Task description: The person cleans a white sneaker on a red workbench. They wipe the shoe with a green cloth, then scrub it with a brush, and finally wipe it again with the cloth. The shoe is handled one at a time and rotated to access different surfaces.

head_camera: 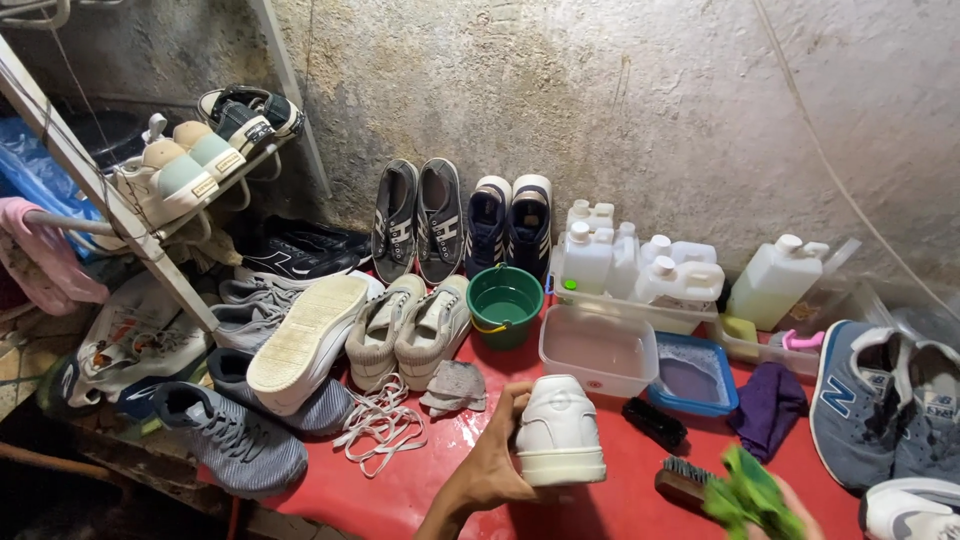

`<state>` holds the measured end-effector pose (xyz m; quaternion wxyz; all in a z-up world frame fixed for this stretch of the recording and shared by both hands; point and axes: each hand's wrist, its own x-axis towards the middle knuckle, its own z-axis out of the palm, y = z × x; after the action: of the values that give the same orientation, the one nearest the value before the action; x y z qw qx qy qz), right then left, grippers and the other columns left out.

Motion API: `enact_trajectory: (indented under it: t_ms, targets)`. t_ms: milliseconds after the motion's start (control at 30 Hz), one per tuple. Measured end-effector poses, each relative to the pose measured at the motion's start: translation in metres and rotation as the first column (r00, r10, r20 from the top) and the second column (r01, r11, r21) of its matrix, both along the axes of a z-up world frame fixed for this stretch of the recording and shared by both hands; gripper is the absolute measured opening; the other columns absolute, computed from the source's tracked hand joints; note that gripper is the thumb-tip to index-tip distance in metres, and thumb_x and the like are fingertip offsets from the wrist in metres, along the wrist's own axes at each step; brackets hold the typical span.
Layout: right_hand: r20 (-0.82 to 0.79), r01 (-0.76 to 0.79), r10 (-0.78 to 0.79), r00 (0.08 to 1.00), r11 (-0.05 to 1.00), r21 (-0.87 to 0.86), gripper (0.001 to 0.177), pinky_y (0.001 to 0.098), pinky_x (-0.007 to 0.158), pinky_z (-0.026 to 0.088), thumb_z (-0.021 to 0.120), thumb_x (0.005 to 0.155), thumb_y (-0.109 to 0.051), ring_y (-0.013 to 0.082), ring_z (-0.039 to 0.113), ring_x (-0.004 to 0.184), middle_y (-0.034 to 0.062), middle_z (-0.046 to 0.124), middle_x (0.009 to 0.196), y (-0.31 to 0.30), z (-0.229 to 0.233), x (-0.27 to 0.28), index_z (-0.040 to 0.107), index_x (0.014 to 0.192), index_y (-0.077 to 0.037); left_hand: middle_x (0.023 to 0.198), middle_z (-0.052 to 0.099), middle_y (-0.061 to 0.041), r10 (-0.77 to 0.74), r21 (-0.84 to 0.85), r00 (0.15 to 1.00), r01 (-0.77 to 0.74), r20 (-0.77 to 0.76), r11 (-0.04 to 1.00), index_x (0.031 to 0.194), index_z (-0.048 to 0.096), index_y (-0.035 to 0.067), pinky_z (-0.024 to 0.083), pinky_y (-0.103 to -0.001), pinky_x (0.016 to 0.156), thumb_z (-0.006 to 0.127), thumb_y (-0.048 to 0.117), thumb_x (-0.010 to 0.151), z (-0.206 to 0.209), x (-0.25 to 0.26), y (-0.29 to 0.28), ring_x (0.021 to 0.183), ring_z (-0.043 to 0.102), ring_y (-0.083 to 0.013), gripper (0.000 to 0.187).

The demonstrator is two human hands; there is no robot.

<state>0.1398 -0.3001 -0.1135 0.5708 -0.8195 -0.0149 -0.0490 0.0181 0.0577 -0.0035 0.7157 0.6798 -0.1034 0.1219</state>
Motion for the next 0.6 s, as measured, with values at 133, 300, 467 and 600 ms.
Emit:
enact_trajectory:
  t_ms: [133, 300, 467, 600]
  targets:
    - [0.002, -0.081, 0.085, 0.996, 0.944, 0.319, 0.056, 0.0372, 0.105, 0.046, 0.065, 0.088, -0.01, 0.0267, 0.064, 0.12, 0.0165, 0.071, 0.127, 0.083, -0.008, -0.004, 0.062, 0.143, -0.001, 0.139, 0.052, -0.02, -0.034, 0.099, 0.999, 0.03, 0.038, 0.995, 0.14, 0.032, 0.015, 0.05, -0.04, 0.106, 0.089, 0.045, 0.059, -0.006, 0.003, -0.006, 0.128, 0.055, -0.0266, 0.104]
    - [0.219, -0.341, 0.271, 0.937, 0.845, 0.411, 0.049, 0.0323, 0.108, 0.044, 0.064, 0.089, -0.017, 0.0224, 0.064, 0.121, 0.0126, 0.071, 0.131, 0.152, 0.011, -0.021, 0.06, 0.136, -0.004, 0.14, 0.052, -0.028, -0.038, 0.197, 0.998, 0.026, 0.059, 0.98, 0.142, 0.031, 0.013, 0.049, -0.047, 0.108, 0.085, 0.049, 0.061, -0.002, -0.003, -0.014, 0.134, 0.053, -0.0354, 0.104]
    - [0.148, -0.212, 0.169, 0.974, 0.91, 0.356, 0.045, 0.0329, 0.099, 0.052, 0.066, 0.087, -0.021, 0.0219, 0.068, 0.117, 0.0134, 0.077, 0.124, 0.154, 0.047, -0.047, 0.07, 0.128, -0.002, 0.139, 0.054, -0.026, -0.042, 0.13, 0.995, 0.03, 0.091, 0.991, 0.143, 0.031, 0.017, 0.053, -0.043, 0.104, 0.085, 0.045, 0.061, 0.002, -0.006, -0.016, 0.125, 0.06, -0.0336, 0.102]
    - [0.332, -0.41, 0.243, 0.911, 0.605, 0.683, 0.038, 0.0472, 0.117, 0.043, 0.055, 0.087, -0.008, 0.0447, 0.053, 0.144, 0.0329, 0.055, 0.151, 0.14, 0.024, -0.031, 0.066, 0.117, 0.012, 0.138, 0.057, -0.028, 0.0, 0.196, 0.992, -0.025, 0.129, 0.98, 0.142, 0.03, 0.014, 0.054, -0.046, 0.103, 0.083, 0.049, 0.064, 0.001, 0.003, -0.019, 0.126, 0.062, -0.0357, 0.1]
